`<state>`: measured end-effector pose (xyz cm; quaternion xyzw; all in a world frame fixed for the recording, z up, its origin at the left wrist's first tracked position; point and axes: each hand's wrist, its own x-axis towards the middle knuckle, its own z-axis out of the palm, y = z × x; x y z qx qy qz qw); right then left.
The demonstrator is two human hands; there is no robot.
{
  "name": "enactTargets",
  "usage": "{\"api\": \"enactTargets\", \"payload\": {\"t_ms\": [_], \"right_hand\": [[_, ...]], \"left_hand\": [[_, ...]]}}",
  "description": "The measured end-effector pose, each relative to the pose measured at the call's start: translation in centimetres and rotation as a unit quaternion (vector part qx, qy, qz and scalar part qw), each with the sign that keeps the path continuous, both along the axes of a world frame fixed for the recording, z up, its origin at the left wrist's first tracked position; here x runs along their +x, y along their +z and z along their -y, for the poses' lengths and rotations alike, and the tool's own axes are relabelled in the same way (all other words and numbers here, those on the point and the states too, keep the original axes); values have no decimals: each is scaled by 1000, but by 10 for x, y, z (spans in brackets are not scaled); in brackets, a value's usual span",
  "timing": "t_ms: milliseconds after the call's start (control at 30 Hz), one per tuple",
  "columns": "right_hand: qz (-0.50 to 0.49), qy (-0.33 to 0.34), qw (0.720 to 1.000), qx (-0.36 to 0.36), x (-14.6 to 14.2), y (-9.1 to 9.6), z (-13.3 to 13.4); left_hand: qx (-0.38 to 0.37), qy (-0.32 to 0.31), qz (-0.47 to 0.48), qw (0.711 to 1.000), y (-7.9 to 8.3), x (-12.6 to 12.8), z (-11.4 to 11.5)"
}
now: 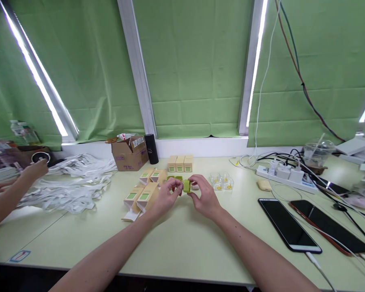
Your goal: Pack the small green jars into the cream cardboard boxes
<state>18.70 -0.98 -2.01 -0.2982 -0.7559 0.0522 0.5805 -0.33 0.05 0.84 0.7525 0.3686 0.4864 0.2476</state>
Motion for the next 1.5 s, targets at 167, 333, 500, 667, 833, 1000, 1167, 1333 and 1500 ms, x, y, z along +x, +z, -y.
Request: {"api": "enactTargets", "payload": {"t_ms": [167,333,500,667,833,1000,1167,1333,1500], "right_hand": [[-4,-2,1000,-2,0,-1,-1],[-10,-4,1000,-1,-1,-1,-2],[-14,-5,1000,2,-1,1,-1],[-15,-7,1000,-1,0,1,-2],[-19,-4,1000,-9,0,0,-2],[-28,-5,999,-18,1,0,-2],[-27,-11,999,-15,0,2,-1],[-27,-22,999,-4,2,5,0],[-25,-16,1000,-10,3,5,0]], "left_hand": [[2,4,3,1000,0,0,0],[5,12,7,1000,1,0,2],[5,18,6,1000,3,-1,2],[9,22,3,1000,1,-2,1],[8,26,4,1000,2,-2,1],[2,35,8,999,3,-4,1],[-6,33,21,999,1,-5,0],[9,69,38,997,0,-7,-5],[25,123,26,992,-1,-8,-10]]}}
